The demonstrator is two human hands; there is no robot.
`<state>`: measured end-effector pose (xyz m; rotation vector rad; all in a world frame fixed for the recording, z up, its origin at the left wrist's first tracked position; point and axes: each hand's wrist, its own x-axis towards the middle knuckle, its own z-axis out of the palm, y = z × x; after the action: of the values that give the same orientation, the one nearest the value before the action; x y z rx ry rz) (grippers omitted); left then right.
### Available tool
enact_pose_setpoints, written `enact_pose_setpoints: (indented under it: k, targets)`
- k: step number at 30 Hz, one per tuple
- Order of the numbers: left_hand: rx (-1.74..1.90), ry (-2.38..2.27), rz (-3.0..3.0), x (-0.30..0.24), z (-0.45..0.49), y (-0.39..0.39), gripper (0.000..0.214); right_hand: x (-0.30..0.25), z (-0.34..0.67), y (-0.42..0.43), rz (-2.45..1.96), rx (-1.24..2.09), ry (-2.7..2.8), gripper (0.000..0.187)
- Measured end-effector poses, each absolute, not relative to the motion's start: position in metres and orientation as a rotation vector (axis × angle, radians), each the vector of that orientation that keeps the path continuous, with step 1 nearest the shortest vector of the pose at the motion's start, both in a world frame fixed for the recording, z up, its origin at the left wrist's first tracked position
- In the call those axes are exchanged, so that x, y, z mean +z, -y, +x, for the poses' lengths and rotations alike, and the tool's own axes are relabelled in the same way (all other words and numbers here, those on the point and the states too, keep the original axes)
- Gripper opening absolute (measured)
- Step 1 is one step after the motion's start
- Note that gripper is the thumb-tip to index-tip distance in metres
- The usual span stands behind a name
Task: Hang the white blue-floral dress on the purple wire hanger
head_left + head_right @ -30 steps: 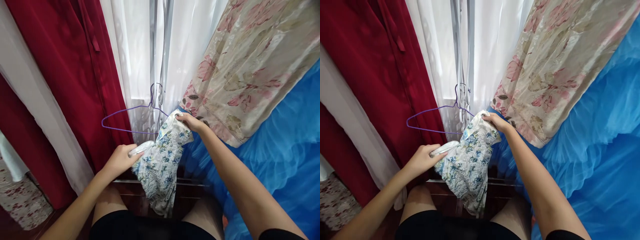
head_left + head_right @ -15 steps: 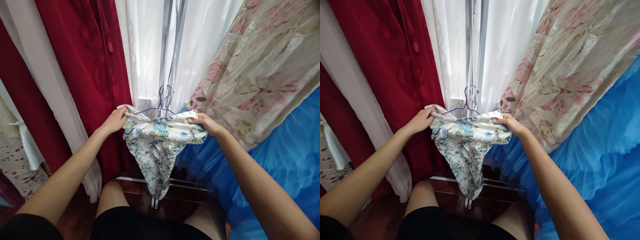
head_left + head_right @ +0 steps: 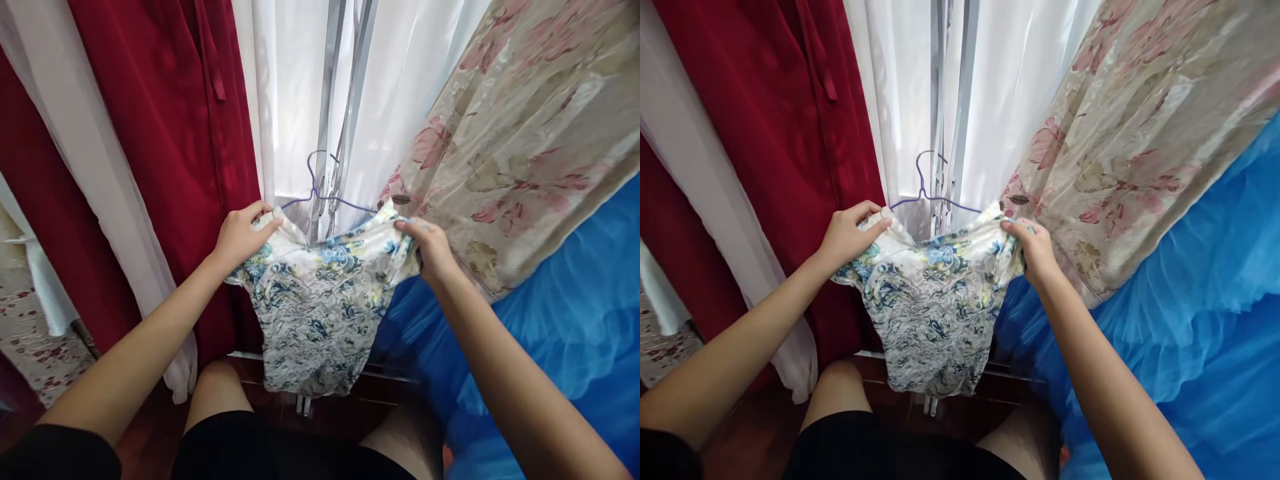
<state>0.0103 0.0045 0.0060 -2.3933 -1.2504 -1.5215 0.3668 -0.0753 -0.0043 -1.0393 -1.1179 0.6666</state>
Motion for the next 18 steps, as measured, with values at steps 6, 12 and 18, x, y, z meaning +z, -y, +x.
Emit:
enact_pose_setpoints:
  k: [6, 12, 18]
  targets:
    - [-1.954, 1.317, -2.225, -0.005, 0.009, -0.026, 0.048, 0.034, 0.291, 0.138, -0.708, 0.73, 1.906, 0.038]
    - [-2.602, 1.285, -2.464, -0.016, 0.04, 0.018, 0.072, -0.009, 0.272, 0.15, -0.867, 0.385, 2.08, 0.06]
    - [-2.451, 0.98, -3.347, -0.004, 0.085, 0.064, 0.057, -0.053, 0.292, 0.121, -1.059, 0.999, 1.664, 0.045]
